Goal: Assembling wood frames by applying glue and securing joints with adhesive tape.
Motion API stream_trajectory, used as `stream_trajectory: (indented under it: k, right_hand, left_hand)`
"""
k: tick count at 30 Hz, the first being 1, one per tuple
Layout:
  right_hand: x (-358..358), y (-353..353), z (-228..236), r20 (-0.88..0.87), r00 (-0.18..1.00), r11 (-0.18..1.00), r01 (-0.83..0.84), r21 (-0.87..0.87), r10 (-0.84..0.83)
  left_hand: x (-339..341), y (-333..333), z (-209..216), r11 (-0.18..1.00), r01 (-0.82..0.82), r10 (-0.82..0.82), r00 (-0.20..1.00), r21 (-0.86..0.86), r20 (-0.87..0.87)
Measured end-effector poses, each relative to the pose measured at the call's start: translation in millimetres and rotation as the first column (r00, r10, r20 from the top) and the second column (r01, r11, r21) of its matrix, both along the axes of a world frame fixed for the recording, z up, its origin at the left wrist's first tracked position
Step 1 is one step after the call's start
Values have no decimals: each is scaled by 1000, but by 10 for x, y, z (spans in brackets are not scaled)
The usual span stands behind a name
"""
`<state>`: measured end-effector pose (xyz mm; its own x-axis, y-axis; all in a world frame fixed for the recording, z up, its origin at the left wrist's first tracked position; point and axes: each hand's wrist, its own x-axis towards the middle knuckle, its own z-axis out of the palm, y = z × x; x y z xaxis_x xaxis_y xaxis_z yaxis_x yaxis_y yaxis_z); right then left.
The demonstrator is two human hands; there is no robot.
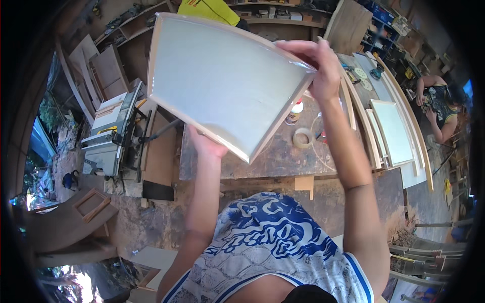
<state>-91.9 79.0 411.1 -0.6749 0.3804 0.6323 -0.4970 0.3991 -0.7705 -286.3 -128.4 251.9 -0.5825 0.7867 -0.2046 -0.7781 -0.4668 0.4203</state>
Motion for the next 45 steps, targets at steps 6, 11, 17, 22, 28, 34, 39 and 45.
stream_trajectory:
  k: [6,11,17,22,28,34,39,45]
  right_hand:
    - [-26,-308,-32,-387,753,846,484,-223,-532]
    - [22,-432,141,-398,719,822,499,-273,-569]
    - [19,-438,199,-389,708,805,474,-357,-589]
    - [-14,-297,127,-349,698,774,496,-394,-625]
    - [28,-131,-25,-234,567,613,712,-342,-789]
    - [89,-34,-77,-219,640,643,562,-520,-737]
    - [130,150,-146,-238,712,661,401,-634,-660]
    - [144,336,-257,-127,753,589,384,-711,-645]
  left_hand:
    - [457,-41,157,999,-43,43,998,1,36]
    - [630,-134,243,992,-125,125,991,0,48]
    - [682,-172,255,996,-75,72,996,48,50]
    - [714,-173,266,995,-97,94,993,37,65]
    - [705,-119,224,986,-169,170,984,-14,51]
    - [742,-14,157,977,-192,207,962,-96,177]
    - [787,-17,217,979,-197,202,962,-47,183]
    - [885,-68,352,976,-219,216,957,-5,192]
